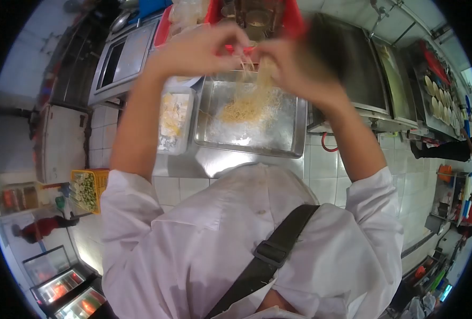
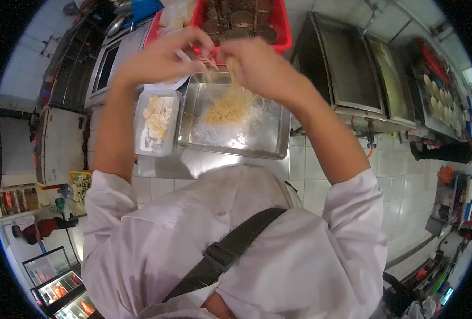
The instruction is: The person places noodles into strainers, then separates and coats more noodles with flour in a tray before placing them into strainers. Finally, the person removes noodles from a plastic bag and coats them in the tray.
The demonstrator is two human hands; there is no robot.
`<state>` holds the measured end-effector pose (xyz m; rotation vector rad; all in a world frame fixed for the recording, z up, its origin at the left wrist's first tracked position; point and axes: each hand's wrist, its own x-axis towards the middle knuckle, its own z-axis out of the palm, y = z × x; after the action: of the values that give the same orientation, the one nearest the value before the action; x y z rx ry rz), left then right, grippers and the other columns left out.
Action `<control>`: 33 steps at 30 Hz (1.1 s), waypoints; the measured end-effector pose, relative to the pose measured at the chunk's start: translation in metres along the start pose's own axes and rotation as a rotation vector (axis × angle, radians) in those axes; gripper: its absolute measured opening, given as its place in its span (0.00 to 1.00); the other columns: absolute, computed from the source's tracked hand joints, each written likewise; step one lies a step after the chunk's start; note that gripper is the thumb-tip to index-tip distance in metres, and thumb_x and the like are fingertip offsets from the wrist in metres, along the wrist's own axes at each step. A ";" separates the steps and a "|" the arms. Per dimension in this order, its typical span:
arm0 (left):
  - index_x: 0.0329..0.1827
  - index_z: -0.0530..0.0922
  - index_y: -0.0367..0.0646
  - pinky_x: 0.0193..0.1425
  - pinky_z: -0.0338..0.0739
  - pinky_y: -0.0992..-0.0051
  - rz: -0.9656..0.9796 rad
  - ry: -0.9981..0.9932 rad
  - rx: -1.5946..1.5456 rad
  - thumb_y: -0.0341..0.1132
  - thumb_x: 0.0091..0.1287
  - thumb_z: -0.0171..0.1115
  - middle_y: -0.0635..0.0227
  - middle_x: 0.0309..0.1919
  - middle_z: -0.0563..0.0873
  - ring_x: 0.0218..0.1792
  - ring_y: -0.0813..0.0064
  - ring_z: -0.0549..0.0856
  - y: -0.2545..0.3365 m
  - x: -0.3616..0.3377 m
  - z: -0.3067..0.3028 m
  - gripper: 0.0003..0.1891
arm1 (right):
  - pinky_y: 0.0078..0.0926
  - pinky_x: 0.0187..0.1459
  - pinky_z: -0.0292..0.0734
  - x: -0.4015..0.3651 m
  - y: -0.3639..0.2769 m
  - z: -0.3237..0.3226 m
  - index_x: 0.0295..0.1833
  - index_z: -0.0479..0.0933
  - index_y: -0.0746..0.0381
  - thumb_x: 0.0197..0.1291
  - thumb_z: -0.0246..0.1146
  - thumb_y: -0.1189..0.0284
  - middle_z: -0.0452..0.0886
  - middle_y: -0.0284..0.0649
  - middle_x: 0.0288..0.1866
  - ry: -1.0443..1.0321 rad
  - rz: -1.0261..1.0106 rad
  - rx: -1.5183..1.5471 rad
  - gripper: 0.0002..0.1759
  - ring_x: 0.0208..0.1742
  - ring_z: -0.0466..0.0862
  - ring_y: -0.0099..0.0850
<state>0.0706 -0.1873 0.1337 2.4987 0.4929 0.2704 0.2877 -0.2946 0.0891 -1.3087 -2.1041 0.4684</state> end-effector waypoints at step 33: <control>0.59 0.79 0.36 0.63 0.75 0.69 -0.180 0.231 -0.575 0.42 0.62 0.73 0.60 0.54 0.86 0.54 0.68 0.84 -0.064 0.006 0.195 0.26 | 0.25 0.44 0.79 0.006 -0.057 -0.081 0.51 0.79 0.64 0.61 0.57 0.76 0.85 0.40 0.38 0.100 0.225 0.023 0.14 0.40 0.85 0.25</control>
<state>0.1154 -0.2327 -0.0615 1.8621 0.6256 0.5479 0.3010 -0.3163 0.1852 -1.5310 -1.8741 0.5081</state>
